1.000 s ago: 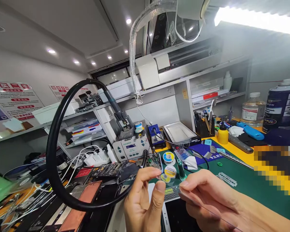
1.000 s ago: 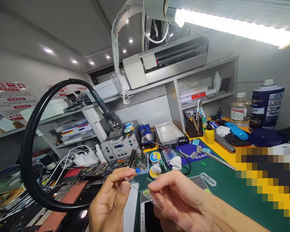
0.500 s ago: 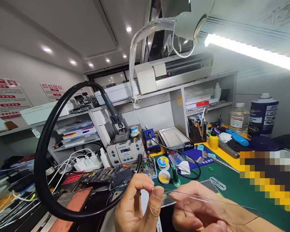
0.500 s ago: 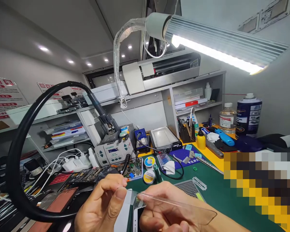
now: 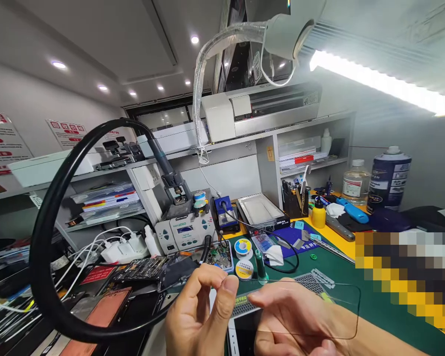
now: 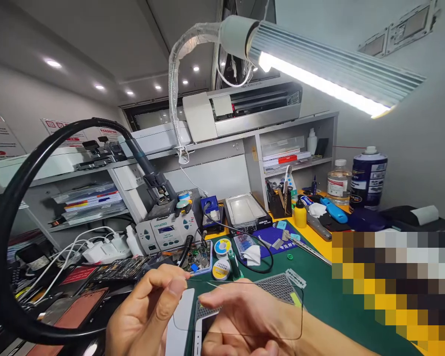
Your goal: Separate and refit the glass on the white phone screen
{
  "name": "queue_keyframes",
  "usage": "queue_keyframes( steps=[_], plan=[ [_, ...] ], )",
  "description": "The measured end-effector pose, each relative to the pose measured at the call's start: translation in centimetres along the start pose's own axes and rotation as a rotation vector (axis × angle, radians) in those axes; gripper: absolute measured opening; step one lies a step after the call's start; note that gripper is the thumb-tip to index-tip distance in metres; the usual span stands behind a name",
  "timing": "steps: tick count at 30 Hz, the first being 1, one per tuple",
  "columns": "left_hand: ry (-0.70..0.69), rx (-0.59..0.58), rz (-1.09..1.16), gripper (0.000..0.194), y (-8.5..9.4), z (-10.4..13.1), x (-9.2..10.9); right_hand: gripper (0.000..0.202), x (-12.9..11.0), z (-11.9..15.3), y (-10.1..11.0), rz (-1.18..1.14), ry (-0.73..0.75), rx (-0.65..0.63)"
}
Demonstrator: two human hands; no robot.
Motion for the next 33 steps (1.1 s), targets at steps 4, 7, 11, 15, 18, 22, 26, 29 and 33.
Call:
queue_keyframes(
  steps=[4, 7, 11, 15, 18, 22, 26, 29, 33],
  plan=[
    [0.058, -0.024, 0.054, 0.035, 0.4, -0.6, -1.0, 0.060, 0.0, 0.0, -0.1, 0.014, -0.028, -0.019],
    [0.128, -0.085, 0.027, 0.034, 0.8, -0.9, -2.0, 0.058, -0.1, 0.1, -0.1, 0.041, -0.042, 0.044],
    [0.184, -0.088, 0.019, 0.032, 1.4, -1.1, -2.7, 0.057, -0.1, 0.2, 0.1, 0.048, -0.080, 0.092],
    [0.117, -0.129, 0.037, 0.026, 1.3, -1.2, -1.9, 0.046, -0.5, 0.5, 0.4, 0.030, -0.055, 0.110],
    [0.034, -0.187, 0.061, 0.024, 1.6, -1.3, -1.3, 0.031, -1.0, 1.0, 1.3, 0.095, -0.006, 0.273],
    [0.003, -0.217, 0.063, 0.017, 2.6, -1.3, -1.4, 0.026, -2.0, 2.0, 2.0, 0.260, 0.113, 0.535],
    [0.129, -0.239, 0.083, 0.032, 2.9, -1.2, -2.1, 0.028, -3.4, 3.2, 1.0, 0.413, 0.318, 0.706],
    [0.262, -0.205, 0.202, 0.032, 2.9, -0.5, -2.6, 0.028, -4.6, 4.3, -0.3, 0.545, 0.478, 0.834],
    [0.416, -0.229, 0.278, 0.030, 2.3, 1.7, -2.8, 0.033, -5.6, 5.3, -1.6, 0.693, 0.607, 0.956]
  ],
)
Point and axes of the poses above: each hand's wrist, its own z-axis away from the middle knuckle, its own y-axis out of the back of the hand, x = y × z, the point moved 7 cm from there along -z, towards the middle knuckle, and after that the axes turned 1 degree about -x, right-handed, at the moved point
